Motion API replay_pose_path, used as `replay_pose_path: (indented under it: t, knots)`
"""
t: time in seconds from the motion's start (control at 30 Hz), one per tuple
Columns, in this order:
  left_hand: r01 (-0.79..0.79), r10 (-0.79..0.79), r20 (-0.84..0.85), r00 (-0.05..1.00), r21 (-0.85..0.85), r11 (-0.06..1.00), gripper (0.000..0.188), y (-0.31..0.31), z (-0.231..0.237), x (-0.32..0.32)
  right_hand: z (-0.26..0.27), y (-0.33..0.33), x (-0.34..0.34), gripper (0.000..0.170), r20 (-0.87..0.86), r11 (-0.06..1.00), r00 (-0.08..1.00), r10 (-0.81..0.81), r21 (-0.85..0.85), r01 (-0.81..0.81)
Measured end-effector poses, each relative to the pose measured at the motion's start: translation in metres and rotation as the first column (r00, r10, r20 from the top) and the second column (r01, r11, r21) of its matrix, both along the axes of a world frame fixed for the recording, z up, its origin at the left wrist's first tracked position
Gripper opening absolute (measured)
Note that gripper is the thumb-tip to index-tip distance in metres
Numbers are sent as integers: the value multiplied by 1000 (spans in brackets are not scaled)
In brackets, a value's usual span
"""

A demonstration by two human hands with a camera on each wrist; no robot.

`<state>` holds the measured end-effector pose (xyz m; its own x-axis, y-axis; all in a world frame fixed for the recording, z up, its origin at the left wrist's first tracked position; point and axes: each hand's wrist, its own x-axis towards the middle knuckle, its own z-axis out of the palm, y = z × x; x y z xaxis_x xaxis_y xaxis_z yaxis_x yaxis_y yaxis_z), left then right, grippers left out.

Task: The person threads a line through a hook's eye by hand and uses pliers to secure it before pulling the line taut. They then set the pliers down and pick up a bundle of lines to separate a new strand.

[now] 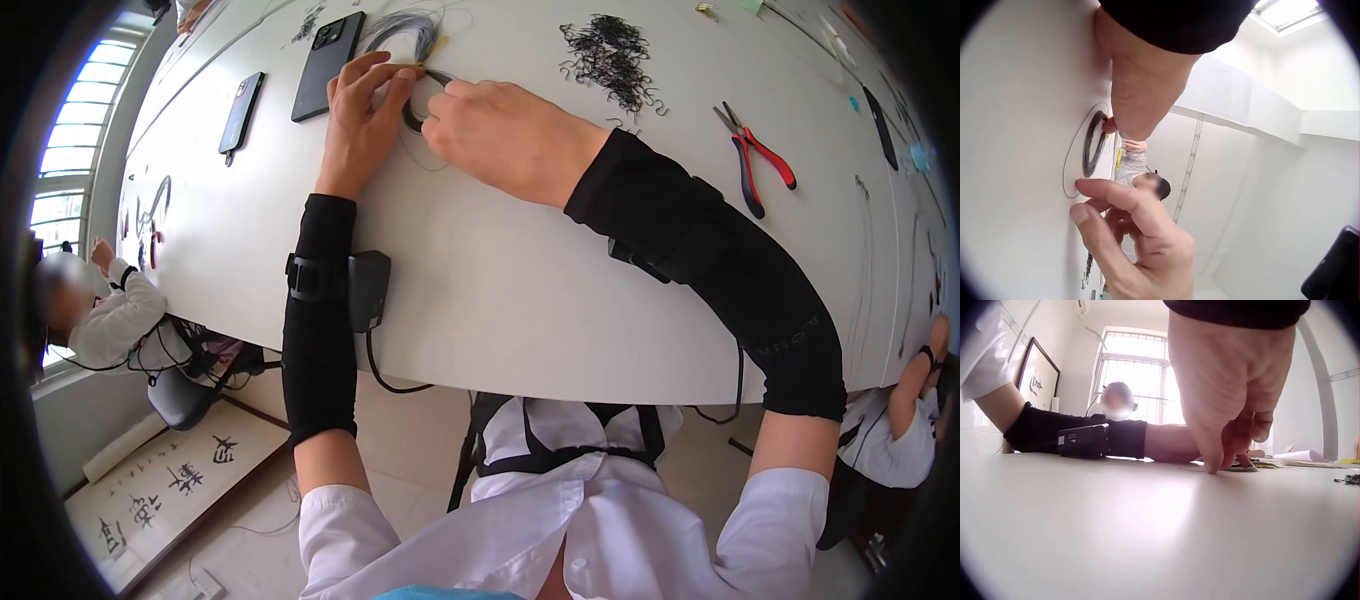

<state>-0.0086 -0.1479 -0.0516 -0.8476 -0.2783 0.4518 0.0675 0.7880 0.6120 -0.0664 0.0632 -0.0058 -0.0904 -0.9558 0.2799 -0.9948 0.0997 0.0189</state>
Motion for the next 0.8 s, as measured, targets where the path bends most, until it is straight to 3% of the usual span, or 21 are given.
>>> replay_pose_path:
  t: [0.13, 0.23, 0.33, 0.43, 0.47, 0.57, 0.73, 0.8]
  knots:
    - [-3, 3, 14, 1000, -26, 1000, 22, -2, 1, 0, -4, -1, -4, 12, -64, 996, 996, 58, 65, -54]
    - [2, 0, 26, 1000, -64, 998, 22, -4, 0, 0, -5, -1, -2, 16, 160, 998, 987, 30, 52, -39]
    - [1, 1, 34, 999, -57, 998, 23, -1, 1, 2, -1, -5, 6, 8, 213, 995, 975, 70, -81, -54]
    - [12, -10, 33, 999, -70, 997, 22, -3, 1, 1, 17, -17, 11, 9, 292, 976, 956, -30, 214, -34]
    - [18, -15, 29, 999, -82, 996, 22, -4, 1, 1, 13, -19, 13, 11, 249, 992, 968, 29, 114, -59]
    - [11, -10, 11, 1000, -146, 989, 22, -6, -2, 0, 29, -28, 21, 14, 227, 937, 974, -15, 342, -66]
    - [11, -7, 42, 999, -100, 995, 21, 0, 5, 3, 6, -5, 31, 14, 246, 994, 965, 94, -84, -76]
    - [13, -9, 45, 999, -73, 997, 21, 0, 4, 4, 11, 5, 37, 13, 385, 995, 920, 75, -95, -42]
